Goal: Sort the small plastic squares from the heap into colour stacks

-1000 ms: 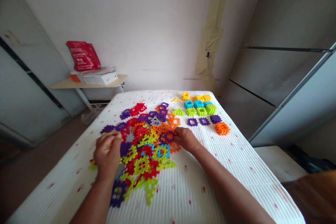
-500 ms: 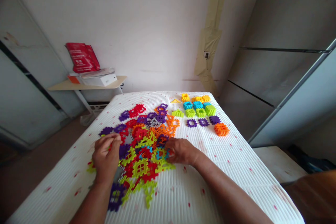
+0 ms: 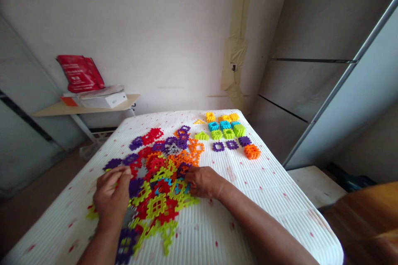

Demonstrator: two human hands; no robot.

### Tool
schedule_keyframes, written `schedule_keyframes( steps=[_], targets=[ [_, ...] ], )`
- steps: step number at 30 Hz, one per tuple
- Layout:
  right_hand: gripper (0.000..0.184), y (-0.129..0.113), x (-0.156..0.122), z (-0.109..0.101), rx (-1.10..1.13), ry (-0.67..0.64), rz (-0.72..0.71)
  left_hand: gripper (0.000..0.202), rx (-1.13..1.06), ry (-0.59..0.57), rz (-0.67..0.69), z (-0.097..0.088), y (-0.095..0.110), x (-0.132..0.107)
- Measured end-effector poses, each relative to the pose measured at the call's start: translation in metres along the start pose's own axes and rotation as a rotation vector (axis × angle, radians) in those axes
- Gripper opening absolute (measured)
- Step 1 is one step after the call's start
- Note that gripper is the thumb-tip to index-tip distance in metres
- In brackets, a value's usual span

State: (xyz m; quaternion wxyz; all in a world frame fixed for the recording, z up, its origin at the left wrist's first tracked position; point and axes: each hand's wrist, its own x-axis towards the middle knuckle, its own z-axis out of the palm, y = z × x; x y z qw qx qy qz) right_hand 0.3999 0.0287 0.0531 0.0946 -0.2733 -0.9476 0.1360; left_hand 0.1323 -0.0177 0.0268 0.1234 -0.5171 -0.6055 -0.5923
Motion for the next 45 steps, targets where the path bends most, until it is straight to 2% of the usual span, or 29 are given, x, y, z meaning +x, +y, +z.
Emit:
schedule_keyframes(
  steps=[5, 8, 11, 14, 16, 19, 22, 25, 27, 29, 33, 35, 39, 45],
  targets=[
    [0.014, 0.008, 0.0, 0.003, 0.102, 0.118, -0.005, 0.012, -0.006, 0.008, 0.003, 0.0, 0.001, 0.0],
    [0.017, 0.013, 0.002, 0.005, 0.187, 0.225, 0.04, 0.011, -0.003, 0.011, 0.026, -0.001, 0.002, 0.001],
    [0.018, 0.019, 0.003, 0.003, 0.295, 0.33, 0.137, 0.011, 0.004, 0.008, 0.023, -0.001, 0.002, 0.002],
    [0.017, 0.029, 0.002, 0.0, 0.447, 0.411, 0.295, 0.012, 0.006, 0.012, 0.01, -0.001, 0.003, 0.002],
    [0.015, 0.038, 0.0, -0.002, 0.583, 0.441, 0.395, 0.012, 0.01, 0.013, 0.007, -0.001, 0.003, 0.001],
    [0.013, 0.052, -0.002, -0.002, 0.737, 0.472, 0.47, 0.013, 0.016, 0.006, -0.002, -0.001, 0.002, 0.001],
    [0.015, 0.061, -0.005, -0.003, 0.754, 0.525, 0.505, 0.014, 0.016, 0.011, -0.003, 0.0, 0.001, 0.001],
    [0.016, 0.067, -0.01, -0.009, 0.596, 0.576, 0.512, 0.014, 0.011, 0.026, 0.014, 0.0, 0.0, 0.001],
    [0.015, 0.07, -0.015, -0.014, 0.403, 0.57, 0.484, 0.014, 0.007, 0.026, 0.024, 0.001, 0.0, 0.001],
    [0.014, 0.073, -0.019, -0.018, 0.224, 0.502, 0.442, 0.014, 0.005, 0.025, 0.029, 0.001, 0.0, 0.001],
    [0.024, 0.077, -0.026, -0.023, 0.035, 0.219, 0.426, 0.014, 0.008, 0.023, 0.025, 0.0, 0.001, 0.001],
    [0.032, 0.079, -0.028, -0.023, -0.031, 0.141, 0.453, 0.015, 0.013, 0.017, 0.024, 0.0, 0.002, 0.001],
    [0.031, 0.08, -0.029, -0.022, -0.092, 0.145, 0.493, 0.015, 0.016, 0.011, 0.024, 0.0, 0.001, 0.001],
    [0.032, 0.079, -0.027, -0.019, -0.096, 0.176, 0.407, 0.015, 0.027, 0.007, 0.053, -0.001, 0.002, 0.001]
  ],
)
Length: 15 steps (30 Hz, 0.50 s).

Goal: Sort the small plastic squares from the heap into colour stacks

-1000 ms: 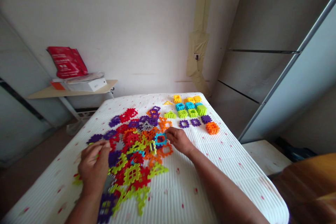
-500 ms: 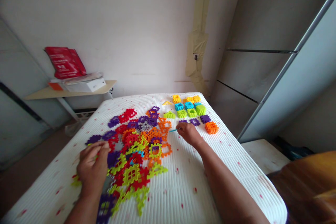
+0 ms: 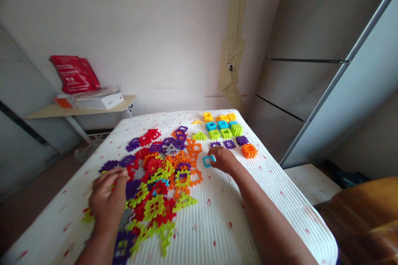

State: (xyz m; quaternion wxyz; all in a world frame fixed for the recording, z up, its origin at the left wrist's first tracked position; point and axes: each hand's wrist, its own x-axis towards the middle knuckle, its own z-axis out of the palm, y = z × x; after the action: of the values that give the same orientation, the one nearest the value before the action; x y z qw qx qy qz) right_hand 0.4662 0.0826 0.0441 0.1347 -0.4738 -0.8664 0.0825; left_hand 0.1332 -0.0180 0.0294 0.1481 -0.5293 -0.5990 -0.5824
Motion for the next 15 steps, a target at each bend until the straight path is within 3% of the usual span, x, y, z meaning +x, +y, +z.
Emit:
schedule_keyframes(
  steps=[9, 15],
  targets=[
    [0.039, 0.004, 0.01, 0.008, -0.06, -0.125, -0.001, 0.013, -0.055, 0.02, -0.067, -0.003, 0.002, 0.002],
    [0.038, 0.005, 0.014, 0.001, -0.155, -0.167, -0.078, 0.007, -0.141, 0.044, -0.017, -0.025, 0.034, 0.018]
  ],
)
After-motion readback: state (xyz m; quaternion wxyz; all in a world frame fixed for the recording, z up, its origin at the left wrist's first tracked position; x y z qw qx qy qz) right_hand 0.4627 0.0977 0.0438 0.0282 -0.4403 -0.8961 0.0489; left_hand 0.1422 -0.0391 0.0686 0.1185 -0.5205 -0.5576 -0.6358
